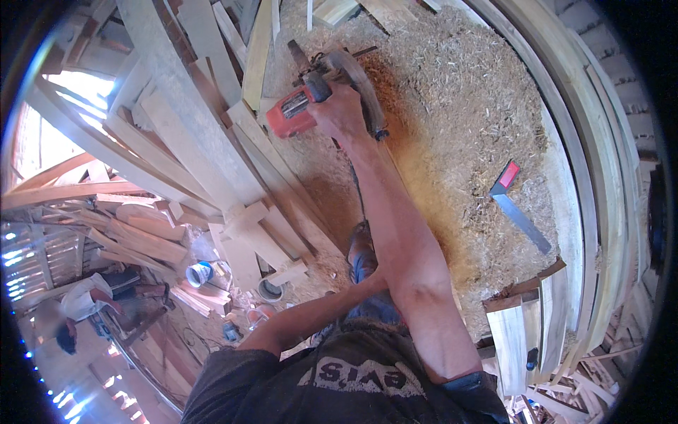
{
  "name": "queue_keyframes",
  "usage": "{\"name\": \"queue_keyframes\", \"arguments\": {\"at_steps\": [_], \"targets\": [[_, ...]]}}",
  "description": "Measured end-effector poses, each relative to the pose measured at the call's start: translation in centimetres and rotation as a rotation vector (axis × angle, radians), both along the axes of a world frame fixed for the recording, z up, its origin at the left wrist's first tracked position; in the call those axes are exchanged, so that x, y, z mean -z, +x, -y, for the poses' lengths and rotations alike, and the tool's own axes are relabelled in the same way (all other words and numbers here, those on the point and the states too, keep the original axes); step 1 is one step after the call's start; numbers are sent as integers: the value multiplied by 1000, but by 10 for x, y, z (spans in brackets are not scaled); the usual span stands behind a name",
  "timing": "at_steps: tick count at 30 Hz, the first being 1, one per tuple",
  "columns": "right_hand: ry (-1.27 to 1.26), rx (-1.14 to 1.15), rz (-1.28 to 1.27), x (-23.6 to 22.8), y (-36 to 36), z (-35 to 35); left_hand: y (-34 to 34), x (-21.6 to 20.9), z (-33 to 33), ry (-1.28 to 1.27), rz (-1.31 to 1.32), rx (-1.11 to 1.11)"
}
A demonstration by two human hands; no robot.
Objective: The person measures and marks wooden planks with a try square and pencil, then uses a circular saw to cut the planks. The person handles multiple planks, aligns them, and cuts them to size in a workshop setting.
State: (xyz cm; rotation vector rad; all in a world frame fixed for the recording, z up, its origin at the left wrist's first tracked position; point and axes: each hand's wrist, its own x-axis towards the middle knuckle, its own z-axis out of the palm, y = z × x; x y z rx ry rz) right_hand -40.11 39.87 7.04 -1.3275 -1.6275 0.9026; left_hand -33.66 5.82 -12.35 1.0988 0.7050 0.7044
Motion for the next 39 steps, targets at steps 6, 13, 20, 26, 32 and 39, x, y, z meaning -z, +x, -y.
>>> {"name": "queue_keyframes", "arguments": {"at_steps": [6,13,20,26,32,39], "targets": [[-35,28,-33,-1,9,-8,-1,-7,-1,-55,32,112],[10,-12,-24,1,-4,-12,-4,-3,-3,-119,39,182],[-148,-36,-110,-2,-6,-19,-5,-5,1,-188,70,264],[-45,-4,-98,11,-2,-33,-21,-11,-3,-260,78,397],[-56,34,-215,-2,-9,-25,-54,-25,-21,-370,36,496],[-356,-146,-129,-16,5,-33,-100,-60,-53,-500,-26,649]]}}
